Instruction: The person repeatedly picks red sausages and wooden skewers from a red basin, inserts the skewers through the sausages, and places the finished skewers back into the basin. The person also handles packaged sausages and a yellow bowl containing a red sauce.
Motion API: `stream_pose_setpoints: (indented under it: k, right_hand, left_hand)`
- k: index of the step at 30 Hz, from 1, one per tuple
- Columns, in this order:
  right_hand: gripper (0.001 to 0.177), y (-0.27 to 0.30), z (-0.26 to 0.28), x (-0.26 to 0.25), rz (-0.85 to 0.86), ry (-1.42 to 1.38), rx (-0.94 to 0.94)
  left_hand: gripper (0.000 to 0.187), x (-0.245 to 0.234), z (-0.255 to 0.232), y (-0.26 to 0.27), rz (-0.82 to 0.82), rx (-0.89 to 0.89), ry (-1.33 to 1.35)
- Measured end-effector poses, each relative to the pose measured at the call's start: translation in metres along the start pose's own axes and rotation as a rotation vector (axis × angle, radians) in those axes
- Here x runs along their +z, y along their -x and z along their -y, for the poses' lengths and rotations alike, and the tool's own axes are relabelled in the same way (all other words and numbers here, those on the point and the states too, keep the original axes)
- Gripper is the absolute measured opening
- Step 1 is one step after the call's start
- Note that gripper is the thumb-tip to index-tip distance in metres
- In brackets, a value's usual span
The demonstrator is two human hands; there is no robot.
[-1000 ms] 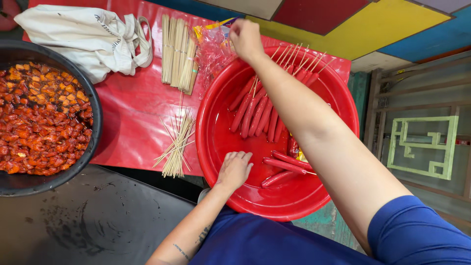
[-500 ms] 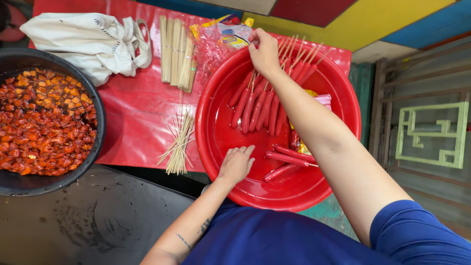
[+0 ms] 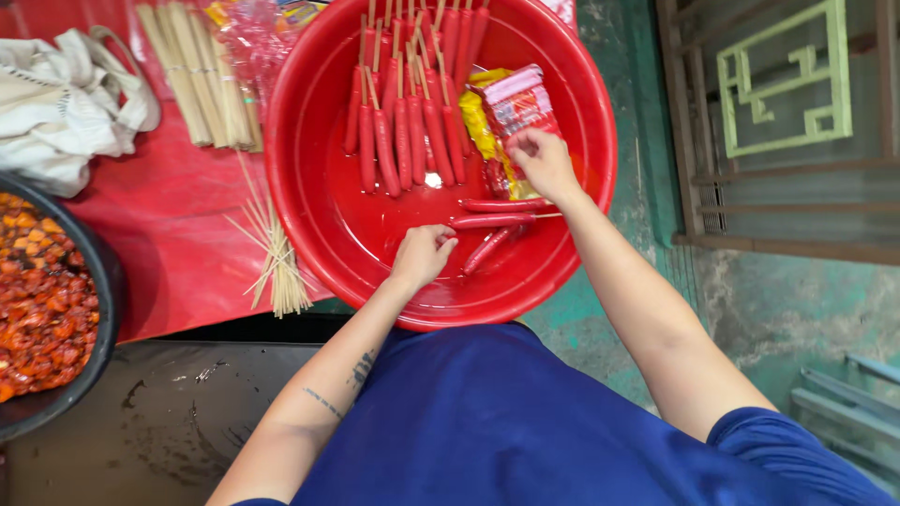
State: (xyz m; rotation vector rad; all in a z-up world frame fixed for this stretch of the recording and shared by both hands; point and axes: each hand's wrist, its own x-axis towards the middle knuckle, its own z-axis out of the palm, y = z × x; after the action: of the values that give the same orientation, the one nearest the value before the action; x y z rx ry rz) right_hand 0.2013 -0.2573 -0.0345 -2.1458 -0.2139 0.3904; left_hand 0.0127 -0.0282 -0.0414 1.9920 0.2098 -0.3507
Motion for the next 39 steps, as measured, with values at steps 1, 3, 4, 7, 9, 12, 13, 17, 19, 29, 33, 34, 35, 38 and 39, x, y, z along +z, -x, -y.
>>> stream_pose_setpoints:
  k: [1,3,4,7,9,12,13,17,19,29,33,34,35,38,39]
  right_hand:
    - [0.011,0.018,-0.007,-0.012,0.009,0.077,0.022]
    - [0.014,0.047,-0.017,-0.027,0.037,0.227,0.06]
    - [0.015,0.06,-0.02,-0.033,0.055,0.369,0.005]
    - [0.019,0.092,-0.028,-0.043,0.087,0.7,-0.129]
    - [0.021,0.103,-0.034,-0.038,0.068,0.79,-0.178]
    - [0.019,0.106,-0.044,-0.024,0.043,0.92,-0.183]
    - [0.017,0.106,-0.046,-0.02,0.046,0.934,-0.158]
    - [0.014,0.103,-0.049,-0.016,0.11,0.909,-0.068]
    - [0.014,0.105,-0.046,-0.017,0.141,0.852,-0.059]
    - [0.014,0.139,-0.011,-0.011,-0.099,0.206,0.081]
    - [0.014,0.148,0.004,0.012,-0.17,-0.172,0.144]
    - [0.014,0.15,0.006,0.016,-0.189,-0.248,0.135]
    - [0.014,0.151,0.009,0.02,-0.208,-0.325,0.126]
    - [0.013,0.153,0.015,0.023,-0.229,-0.454,0.114]
    - [0.012,0.153,0.018,0.022,-0.232,-0.48,0.112]
  left_hand:
    - [0.025,0.013,-0.003,-0.004,0.017,0.008,0.031]
    - [0.025,0.039,-0.006,-0.014,0.126,-0.101,0.084]
    - [0.025,0.052,-0.007,-0.018,0.181,-0.155,0.11]
    - [0.026,0.092,-0.003,-0.025,0.229,-0.142,0.272]
    - [0.024,0.115,0.001,-0.029,0.274,-0.168,0.332]
    - [0.022,0.138,0.008,-0.029,0.306,-0.193,0.426]
    - [0.022,0.141,0.01,-0.027,0.308,-0.197,0.459]
    - [0.024,0.143,0.014,-0.02,0.313,-0.27,0.473]
    - [0.025,0.142,0.015,-0.016,0.303,-0.316,0.503]
    - [0.034,0.135,-0.009,-0.011,0.099,-0.246,0.848]
    - [0.037,0.127,-0.032,-0.014,-0.009,-0.161,1.033]
    - [0.038,0.124,-0.038,-0.014,-0.026,-0.146,1.086]
    - [0.039,0.12,-0.043,-0.014,-0.02,-0.147,1.13]
    - [0.04,0.105,-0.055,-0.014,-0.001,-0.177,1.221]
    - [0.04,0.1,-0.058,-0.014,0.005,-0.203,1.225]
